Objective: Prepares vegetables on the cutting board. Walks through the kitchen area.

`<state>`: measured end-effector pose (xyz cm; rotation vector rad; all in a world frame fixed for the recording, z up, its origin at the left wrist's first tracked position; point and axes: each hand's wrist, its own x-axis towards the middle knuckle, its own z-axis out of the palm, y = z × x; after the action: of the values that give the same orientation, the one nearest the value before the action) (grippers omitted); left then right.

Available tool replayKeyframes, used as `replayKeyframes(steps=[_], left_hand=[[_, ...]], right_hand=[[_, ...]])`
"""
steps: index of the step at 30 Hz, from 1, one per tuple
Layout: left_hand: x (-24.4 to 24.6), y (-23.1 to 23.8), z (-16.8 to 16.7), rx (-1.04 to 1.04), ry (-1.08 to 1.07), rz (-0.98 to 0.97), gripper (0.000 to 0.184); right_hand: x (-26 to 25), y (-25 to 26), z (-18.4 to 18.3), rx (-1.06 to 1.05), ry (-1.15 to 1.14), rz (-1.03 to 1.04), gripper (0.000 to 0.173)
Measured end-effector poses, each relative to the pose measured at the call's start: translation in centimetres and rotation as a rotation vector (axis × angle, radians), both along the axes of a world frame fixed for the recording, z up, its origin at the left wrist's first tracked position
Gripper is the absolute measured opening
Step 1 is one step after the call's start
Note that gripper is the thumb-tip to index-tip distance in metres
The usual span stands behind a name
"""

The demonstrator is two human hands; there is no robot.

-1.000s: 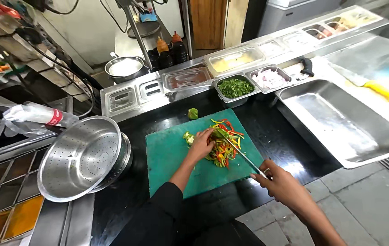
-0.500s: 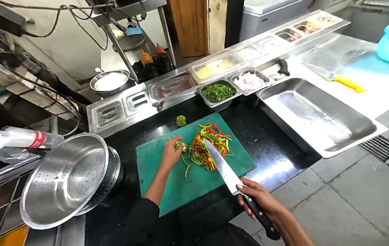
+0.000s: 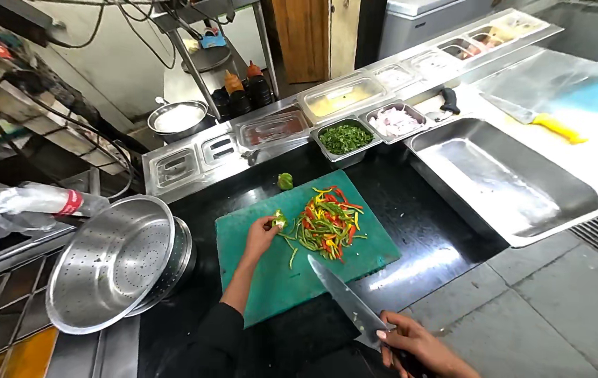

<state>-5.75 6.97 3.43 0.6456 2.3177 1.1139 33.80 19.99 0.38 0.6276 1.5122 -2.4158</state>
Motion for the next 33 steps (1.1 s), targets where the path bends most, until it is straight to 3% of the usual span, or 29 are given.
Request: replayKeyframes(steps=[5, 8, 10, 12, 15, 18, 26, 33], left_hand=[[0.1, -1.8, 1.8, 0.103, -0.150, 0.067, 0.029], [0.6, -3.9, 1.9, 0.144, 0.147, 0.068, 0.024], [1.5, -6.0, 0.8, 0.165, 0.449, -0.005, 0.022], [3.1, -8.9, -1.4, 0.120, 0.582, -0.124, 0.026], [6.3, -12.6, -4.2, 0.134, 0.463, -0.138, 0.042], [7.3, -13.6, -4.1, 0.206, 0.391, 0.040, 0.033], [6.4, -9.6, -2.4, -0.023, 0.286, 0.018, 0.032], [4.9, -9.4, -0.6, -0.081, 0.255, -0.050, 0.015]], right_hand=[[-4.6, -1.7, 1.3, 0.231, -0.066, 0.259, 0.016], [-7.0, -1.4, 1.5, 0.338, -0.118, 0.367, 0.022], [-8.1, -1.1, 1.9, 0.415, -0.168, 0.328, 0.023], [-8.9, -0.7, 2.5, 0.485, -0.225, 0.273, 0.027], [-9.4, -0.7, 3.4, 0.551, -0.293, 0.217, 0.029], [-9.4, -1.3, 3.8, 0.563, -0.287, 0.207, 0.031], [-12.2, -3.7, 4.9, 0.833, -0.371, 0.415, 0.040], [-13.4, -4.0, 5.2, 0.834, -0.360, 0.495, 0.039]])
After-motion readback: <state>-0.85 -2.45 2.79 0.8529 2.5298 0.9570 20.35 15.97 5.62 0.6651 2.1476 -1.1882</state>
